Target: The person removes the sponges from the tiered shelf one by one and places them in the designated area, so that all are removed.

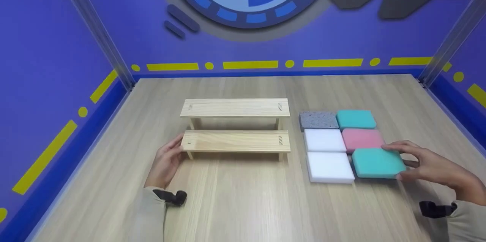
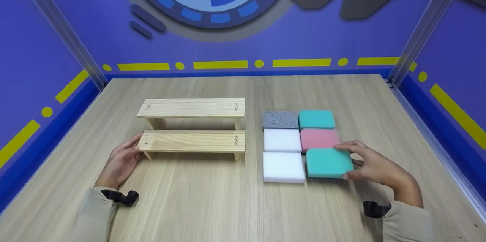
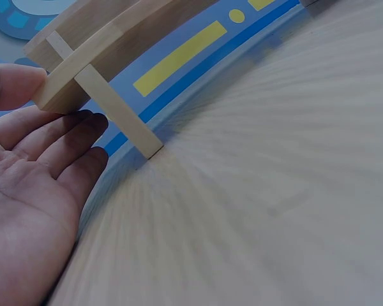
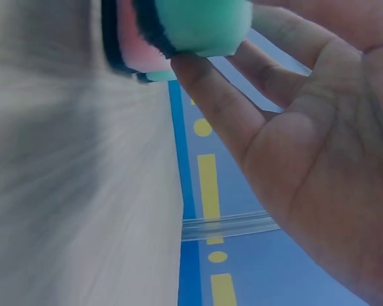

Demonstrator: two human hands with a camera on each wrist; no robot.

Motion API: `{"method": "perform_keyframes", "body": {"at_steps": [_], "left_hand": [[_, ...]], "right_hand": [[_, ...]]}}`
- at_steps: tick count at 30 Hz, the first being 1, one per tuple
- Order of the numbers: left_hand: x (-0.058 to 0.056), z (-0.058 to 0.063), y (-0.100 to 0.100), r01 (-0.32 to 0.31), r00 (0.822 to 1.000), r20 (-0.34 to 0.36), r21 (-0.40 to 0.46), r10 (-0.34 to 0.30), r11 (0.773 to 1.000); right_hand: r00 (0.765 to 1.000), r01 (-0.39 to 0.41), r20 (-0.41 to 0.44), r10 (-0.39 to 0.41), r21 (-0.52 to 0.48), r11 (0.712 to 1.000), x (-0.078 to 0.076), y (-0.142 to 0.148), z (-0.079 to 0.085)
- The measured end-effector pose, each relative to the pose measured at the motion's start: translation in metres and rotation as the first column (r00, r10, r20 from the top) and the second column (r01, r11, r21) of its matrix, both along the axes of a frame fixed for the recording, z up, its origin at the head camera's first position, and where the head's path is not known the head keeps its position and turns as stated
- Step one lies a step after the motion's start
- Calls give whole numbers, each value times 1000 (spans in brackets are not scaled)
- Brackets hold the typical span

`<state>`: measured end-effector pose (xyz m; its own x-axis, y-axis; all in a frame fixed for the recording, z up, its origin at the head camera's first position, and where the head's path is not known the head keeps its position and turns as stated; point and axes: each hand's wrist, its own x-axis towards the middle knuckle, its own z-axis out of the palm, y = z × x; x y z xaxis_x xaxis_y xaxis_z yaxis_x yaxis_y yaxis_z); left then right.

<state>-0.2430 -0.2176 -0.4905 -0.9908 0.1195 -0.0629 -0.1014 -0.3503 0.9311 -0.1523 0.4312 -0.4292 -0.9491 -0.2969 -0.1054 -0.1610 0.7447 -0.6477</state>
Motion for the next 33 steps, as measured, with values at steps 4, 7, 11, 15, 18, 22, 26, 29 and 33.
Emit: {"method": "perform_keyframes", "body": {"at_steps": [4, 7, 11, 15, 18, 22, 26, 29, 33], "left_hand": [[-1, 1, 1, -5, 1000, 3, -2, 5, 1000], [-1, 2, 1, -14, 1000, 12, 2, 14, 1000], [-1, 2, 2, -26, 999, 24, 8, 26, 1000], [-1, 2, 2, -26, 999, 24, 29, 26, 999], [-1, 1, 2, -22, 1000, 21, 39, 21, 999], [-1, 1, 2, -17, 1000, 18, 39, 16, 999], [-2, 0, 2, -15, 1000, 7, 44, 15, 999], [-2, 0, 2, -25, 1000, 2, 27, 25, 999], [-2, 1, 1, -63, 998, 0, 15, 63, 998]], "right_hand": [[1000, -6, 21, 6, -9, 1000, -2, -1, -3], [999, -1, 45, 2, -20, 1000, -4, -2, -5], [998, -5, 58, 7, -34, 999, -5, -3, -8], [998, -9, 61, 11, -30, 1000, -5, -3, -10], [997, -2, 76, 4, -21, 1000, -7, -3, -11], [996, -8, 92, 11, -27, 1000, -8, -4, -10], [997, -28, 68, 29, -22, 999, -7, -4, -9], [999, -31, 34, 31, -1, 1000, -5, -4, -9], [1000, -13, 6, 13, 15, 1000, -5, -6, -6]]}}
